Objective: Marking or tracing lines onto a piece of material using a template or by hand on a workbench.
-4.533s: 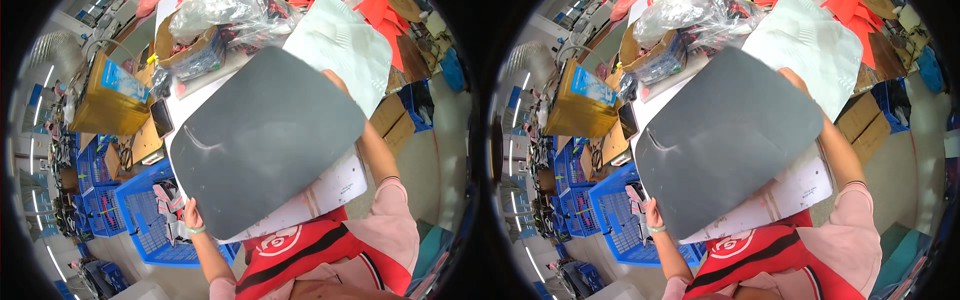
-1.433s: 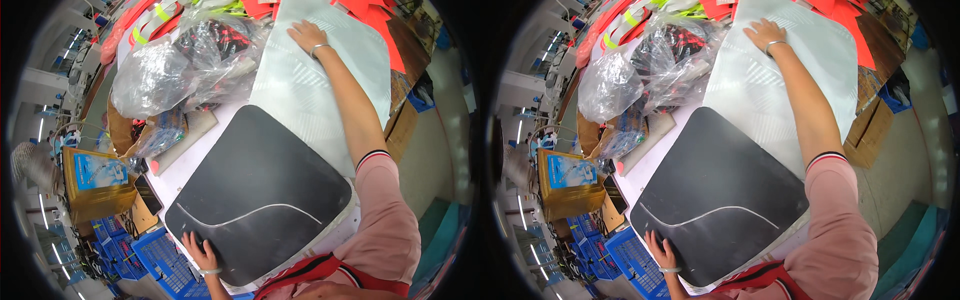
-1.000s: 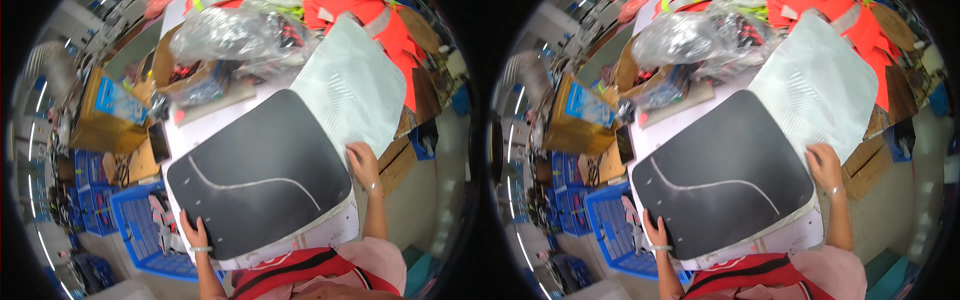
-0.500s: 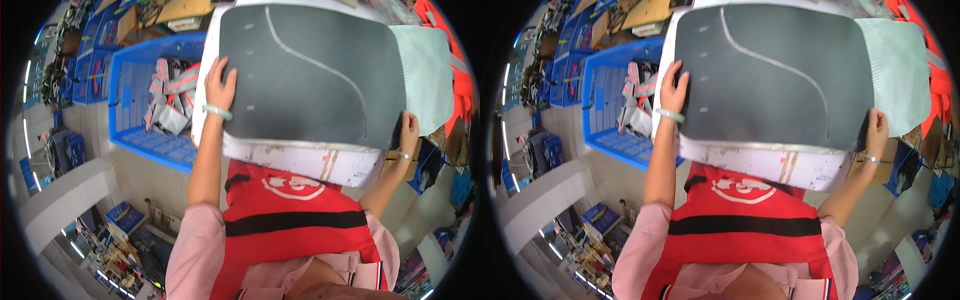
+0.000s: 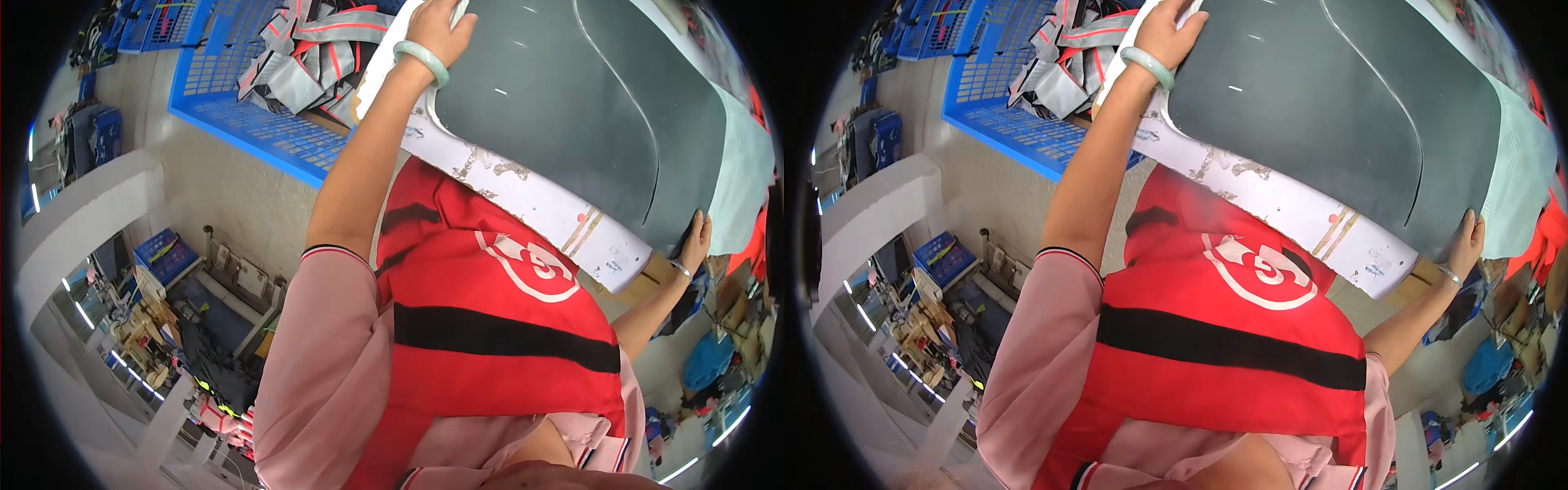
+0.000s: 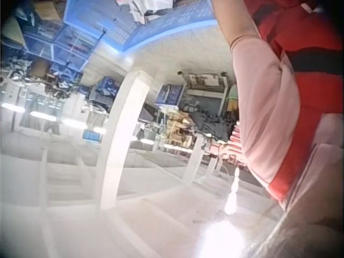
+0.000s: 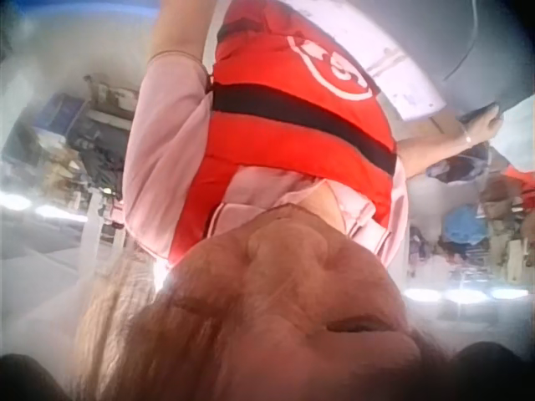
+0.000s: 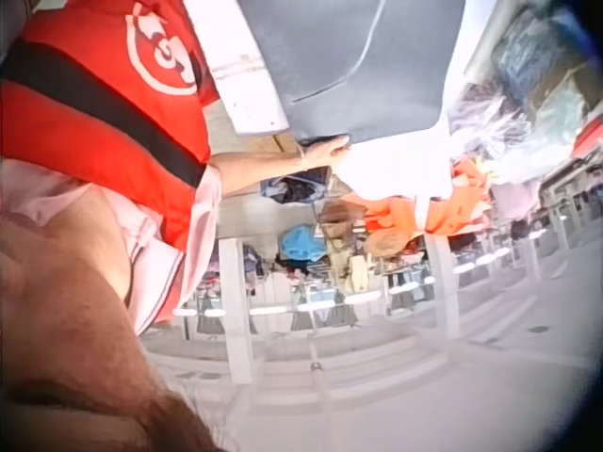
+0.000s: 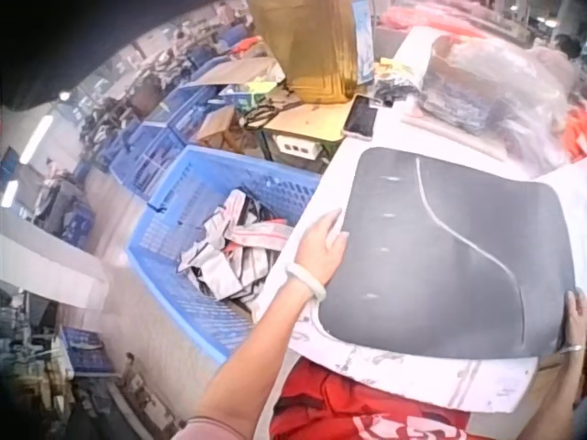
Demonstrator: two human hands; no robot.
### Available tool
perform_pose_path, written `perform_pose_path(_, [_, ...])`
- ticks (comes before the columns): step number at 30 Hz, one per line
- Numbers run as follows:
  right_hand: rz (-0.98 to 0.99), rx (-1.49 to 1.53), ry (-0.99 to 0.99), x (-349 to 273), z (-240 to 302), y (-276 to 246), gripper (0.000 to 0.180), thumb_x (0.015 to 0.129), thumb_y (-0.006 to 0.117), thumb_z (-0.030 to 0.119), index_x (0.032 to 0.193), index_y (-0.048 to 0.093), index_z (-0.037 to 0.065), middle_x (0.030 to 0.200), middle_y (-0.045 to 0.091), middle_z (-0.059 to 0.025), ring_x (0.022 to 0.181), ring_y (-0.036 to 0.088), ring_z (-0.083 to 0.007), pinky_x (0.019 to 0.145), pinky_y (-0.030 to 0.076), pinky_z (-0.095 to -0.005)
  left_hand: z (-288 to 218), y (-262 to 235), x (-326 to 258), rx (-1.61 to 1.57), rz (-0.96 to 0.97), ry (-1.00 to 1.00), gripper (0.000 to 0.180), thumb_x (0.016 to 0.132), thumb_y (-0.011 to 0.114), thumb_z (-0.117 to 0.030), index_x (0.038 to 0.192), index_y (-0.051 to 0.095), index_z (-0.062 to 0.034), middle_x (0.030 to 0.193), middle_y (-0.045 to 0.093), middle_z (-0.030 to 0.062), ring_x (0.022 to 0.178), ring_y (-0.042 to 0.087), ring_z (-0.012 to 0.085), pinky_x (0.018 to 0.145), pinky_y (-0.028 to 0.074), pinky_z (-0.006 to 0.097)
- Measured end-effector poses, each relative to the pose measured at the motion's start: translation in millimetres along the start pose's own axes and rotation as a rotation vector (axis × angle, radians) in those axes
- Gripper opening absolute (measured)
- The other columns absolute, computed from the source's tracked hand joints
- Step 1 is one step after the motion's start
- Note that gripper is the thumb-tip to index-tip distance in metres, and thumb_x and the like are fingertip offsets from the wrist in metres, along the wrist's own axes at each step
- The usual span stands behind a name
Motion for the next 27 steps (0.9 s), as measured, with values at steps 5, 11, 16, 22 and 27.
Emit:
perform_pose_path(5, [0.003, -0.016, -0.015, -1.4, -24.4, -3.4, 0.019, 0.098, 0.054, 0.022, 0.099, 0.059, 0.005, 0.085, 0.055, 0.0055, 0.077, 0.046, -0.0033, 0.069, 0.038, -0.0178, 9.4, 4.5, -9.6, 0.034, 0.014, -0.003, 0.054, 0.081, 0.065, -0.014, 0.13, 0.049, 0.0002, 0.124, 0.055, 0.0249, 0.118, 0.051, 0.038, 0.103, 0.038, 0.041])
perform_pose_path(11, [-0.021, -0.008, -0.015, -2.4, -7.4, 14.6, 0.02, 0.097, 0.055, 0.022, 0.102, 0.059, 0.003, 0.092, 0.059, 0.0025, 0.083, 0.051, -0.0055, 0.075, 0.042, -0.0193, 5.4, -4.6, -9.3, 0.038, 0.035, -0.002, 0.049, 0.081, 0.062, -0.011, 0.127, 0.051, 0.0003, 0.124, 0.055, 0.0237, 0.118, 0.05, 0.0385, 0.103, 0.038, 0.042])
perform_pose_path(16, [-0.003, 0.006, -0.025, -0.8, -22.2, 8.7, 0.02, 0.097, 0.054, 0.022, 0.102, 0.059, 0.002, 0.093, 0.059, 0.0021, 0.083, 0.051, -0.0057, 0.075, 0.042, -0.0198, 5.3, 0.9, -8.0, 0.059, 0.033, 0.042, 0.046, 0.082, 0.06, -0.008, 0.126, 0.052, -0.0002, 0.124, 0.055, 0.0237, 0.119, 0.05, 0.0383, 0.104, 0.037, 0.042])
perform_pose_path(22, [0.013, 0.016, -0.034, -5.3, -32.4, 5.5, 0.021, 0.098, 0.054, 0.022, 0.102, 0.059, 0.002, 0.092, 0.059, 0.0013, 0.083, 0.051, -0.006, 0.075, 0.042, -0.02, 4.1, 2.7, -10.1, 0.091, 0.048, 0.018, 0.043, 0.083, 0.057, -0.006, 0.125, 0.053, -0.0011, 0.126, 0.055, 0.0219, 0.121, 0.049, 0.037, 0.105, 0.036, 0.042])
perform_pose_path(27, [0.002, -0.04, -0.032, -4.7, -24.8, 16.8, 0.022, 0.097, 0.055, 0.025, 0.101, 0.059, 0.003, 0.092, 0.059, 0.001, 0.084, 0.05, -0.0075, 0.076, 0.042, -0.0217, 9.4, 3.9, -14.1, 0.106, 0.046, -0.014, 0.04, 0.083, 0.057, -0.006, 0.123, 0.054, -0.0014, 0.126, 0.055, 0.0213, 0.121, 0.049, 0.0368, 0.105, 0.037, 0.043])
Point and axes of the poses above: each hand's wrist, its own x-axis towards the middle knuckle, its own y-axis out of the palm, z = x × y, the point moved 1 cm from there along x, towards the middle knuckle
